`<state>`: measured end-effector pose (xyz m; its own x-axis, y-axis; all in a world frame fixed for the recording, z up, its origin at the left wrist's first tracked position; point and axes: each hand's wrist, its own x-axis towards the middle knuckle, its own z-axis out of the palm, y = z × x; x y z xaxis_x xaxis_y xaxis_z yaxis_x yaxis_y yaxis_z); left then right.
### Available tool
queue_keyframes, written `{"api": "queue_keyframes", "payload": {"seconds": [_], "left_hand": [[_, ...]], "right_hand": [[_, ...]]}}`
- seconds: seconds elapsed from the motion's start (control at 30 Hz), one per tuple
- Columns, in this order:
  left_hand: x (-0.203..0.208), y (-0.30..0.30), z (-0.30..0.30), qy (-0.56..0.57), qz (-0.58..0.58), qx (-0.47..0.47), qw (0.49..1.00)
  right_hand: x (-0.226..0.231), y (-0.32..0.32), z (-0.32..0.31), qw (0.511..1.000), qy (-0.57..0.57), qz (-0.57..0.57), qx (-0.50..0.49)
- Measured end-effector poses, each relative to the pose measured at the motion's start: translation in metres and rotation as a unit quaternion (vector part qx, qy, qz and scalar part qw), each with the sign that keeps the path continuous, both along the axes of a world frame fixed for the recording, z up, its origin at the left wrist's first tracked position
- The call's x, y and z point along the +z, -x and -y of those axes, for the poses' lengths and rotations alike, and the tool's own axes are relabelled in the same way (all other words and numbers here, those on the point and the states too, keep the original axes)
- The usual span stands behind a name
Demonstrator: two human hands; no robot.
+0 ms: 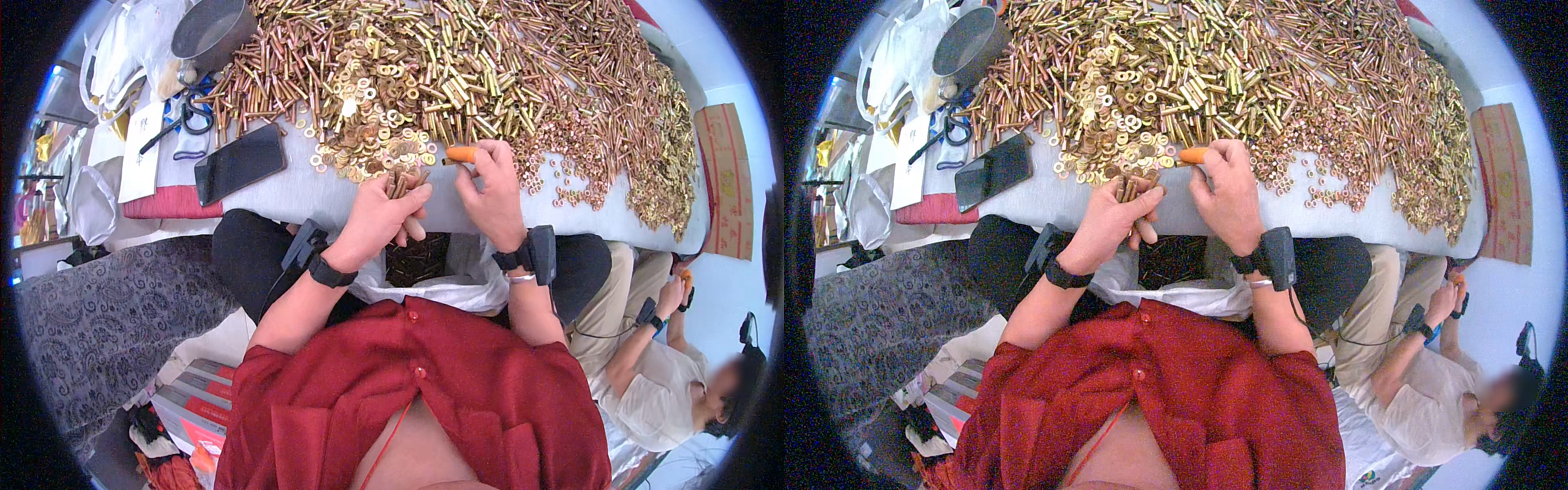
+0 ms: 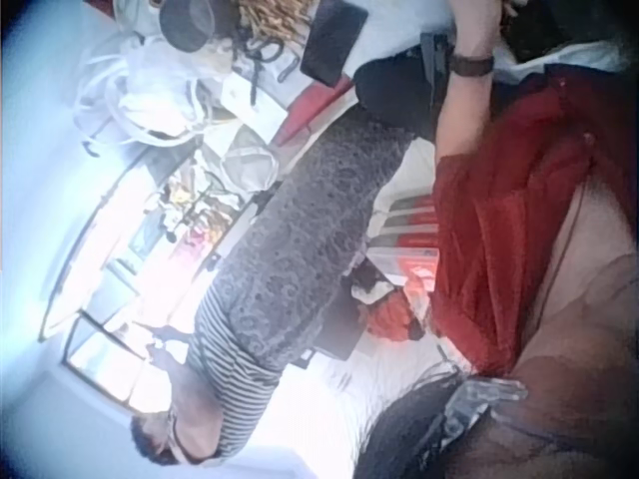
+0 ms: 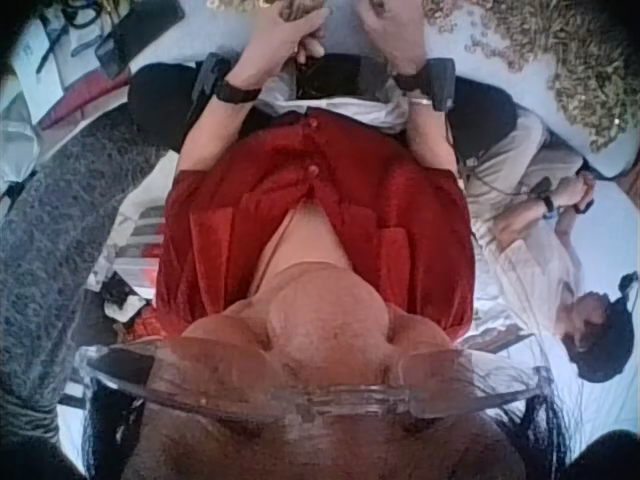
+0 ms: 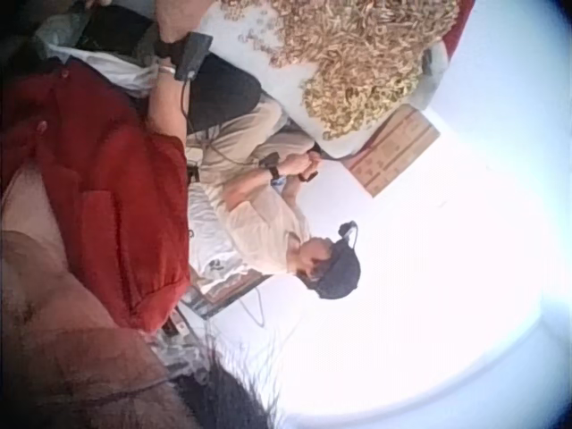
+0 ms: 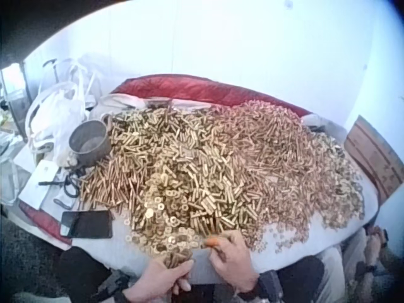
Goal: Sorting and grouping bolts, washers, and nuts from a large pile.
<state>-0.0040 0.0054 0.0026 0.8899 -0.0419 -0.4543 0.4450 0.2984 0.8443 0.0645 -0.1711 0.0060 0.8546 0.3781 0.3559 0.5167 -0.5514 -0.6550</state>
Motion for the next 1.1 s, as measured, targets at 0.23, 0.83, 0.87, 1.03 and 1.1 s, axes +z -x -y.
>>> {"api": "queue_keyframes", "payload": {"seconds": [0.23, 0.83, 0.87, 1.03, 1.1], "left_hand": [[0.008, 0.001, 0.000, -0.053, -0.045, -0.085, 0.994], [0.004, -0.001, -0.001, -0.046, -0.032, -0.095, 0.994], [0.004, -0.001, 0.000, -0.050, -0.032, -0.095, 0.994], [0.004, 0.000, 0.000, -0.047, -0.026, -0.087, 0.995], [0.004, 0.001, 0.001, -0.042, -0.013, -0.076, 0.996]], "right_hand": [[0.002, 0.009, 0.006, 0.991, 0.088, 0.043, 0.090], [0.004, 0.009, 0.004, 0.993, 0.044, 0.054, 0.094], [0.004, 0.010, 0.004, 0.993, 0.050, 0.044, 0.099], [0.007, 0.019, -0.002, 0.988, 0.062, 0.061, 0.128], [0.016, 0.021, -0.005, 0.993, -0.022, -0.032, 0.115]]}}
